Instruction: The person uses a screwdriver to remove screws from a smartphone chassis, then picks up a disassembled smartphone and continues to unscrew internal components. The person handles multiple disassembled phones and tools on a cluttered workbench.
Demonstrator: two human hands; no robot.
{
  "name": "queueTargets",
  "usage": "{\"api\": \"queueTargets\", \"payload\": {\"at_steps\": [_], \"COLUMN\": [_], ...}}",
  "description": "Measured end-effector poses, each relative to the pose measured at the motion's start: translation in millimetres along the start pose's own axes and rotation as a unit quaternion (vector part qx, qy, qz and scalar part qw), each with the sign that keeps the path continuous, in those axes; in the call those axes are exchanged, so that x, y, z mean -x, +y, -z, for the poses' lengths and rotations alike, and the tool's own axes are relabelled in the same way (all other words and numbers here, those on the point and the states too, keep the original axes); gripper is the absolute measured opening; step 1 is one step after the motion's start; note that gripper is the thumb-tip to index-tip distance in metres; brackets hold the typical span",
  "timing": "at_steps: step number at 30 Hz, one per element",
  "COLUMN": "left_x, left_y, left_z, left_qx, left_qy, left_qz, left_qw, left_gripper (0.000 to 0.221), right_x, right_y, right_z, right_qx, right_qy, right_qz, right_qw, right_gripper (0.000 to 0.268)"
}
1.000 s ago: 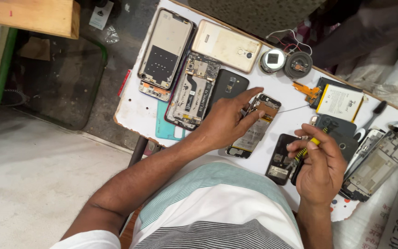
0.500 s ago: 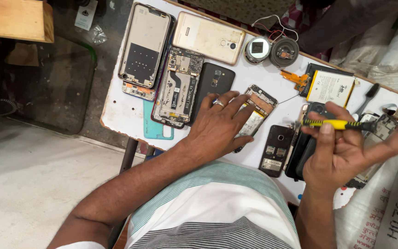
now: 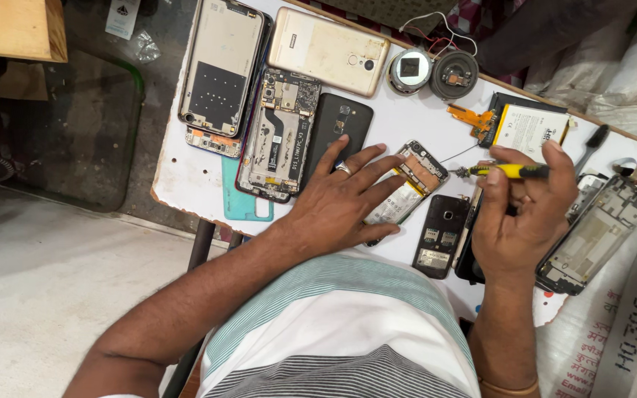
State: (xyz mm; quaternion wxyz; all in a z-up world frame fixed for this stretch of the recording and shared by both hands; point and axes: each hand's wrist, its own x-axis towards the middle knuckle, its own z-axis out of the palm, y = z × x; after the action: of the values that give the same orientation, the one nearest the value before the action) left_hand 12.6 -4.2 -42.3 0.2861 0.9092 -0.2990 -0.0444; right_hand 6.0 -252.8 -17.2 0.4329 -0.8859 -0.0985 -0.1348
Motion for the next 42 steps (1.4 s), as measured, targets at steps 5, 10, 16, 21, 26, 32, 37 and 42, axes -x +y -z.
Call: {"api": "queueTargets", "payload": {"at_steps": [5, 10, 16, 21, 26, 32, 37, 42], "left_x": [1.7, 2.0, 0.4, 0.4, 0.5, 0.7, 0.7, 0.5], "left_y": [-5.6, -8.1, -7.5, -7.9, -8.9, -9.3, -10.0, -8.8], "left_z": [-0.7, -3.9, -4.6, -6.1, -7.8, -9.2, -9.0, -6.9], "left_qx": [-0.006, -0.012, -0.004, -0.004, -0.011, -0.014, -0.017, -0.008], "left_qy": [0.006, 0.015, 0.018, 0.014, 0.007, 0.009, 0.002, 0.004], "left_qz": [-0.024, -0.022, -0.022, -0.019, -0.018, -0.018, -0.017, -0.014], "left_qw": [1.0, 1.0, 1.0, 1.0, 1.0, 1.0, 1.0, 1.0], "left_gripper": [0.088, 0.086, 0.085, 0.085, 0.086, 0.087, 0.087, 0.087], "right_x": [-1.4, 6.1, 7.0, 4.1, 1.1, -1.4, -2.1, -7.0], "right_y": [1.8, 8.8, 9.5, 6.5, 5.3, 2.3, 2.0, -2.1], "right_z": [2.2, 6.0, 3.7, 1.4, -0.2, 0.9, 1.0, 0.7], "right_qx": [-0.023, -0.073, -0.081, -0.048, -0.04, -0.007, -0.019, -0.007], "right_qy": [-0.018, 0.008, 0.003, -0.003, -0.007, -0.012, -0.011, -0.01], "right_qz": [0.008, -0.009, -0.01, 0.01, 0.027, 0.04, 0.031, 0.046], "right_qw": [1.0, 0.997, 0.997, 0.999, 0.999, 0.999, 0.999, 0.999], "right_gripper": [0.065, 0.069, 0.068, 0.067, 0.066, 0.065, 0.065, 0.064]}}
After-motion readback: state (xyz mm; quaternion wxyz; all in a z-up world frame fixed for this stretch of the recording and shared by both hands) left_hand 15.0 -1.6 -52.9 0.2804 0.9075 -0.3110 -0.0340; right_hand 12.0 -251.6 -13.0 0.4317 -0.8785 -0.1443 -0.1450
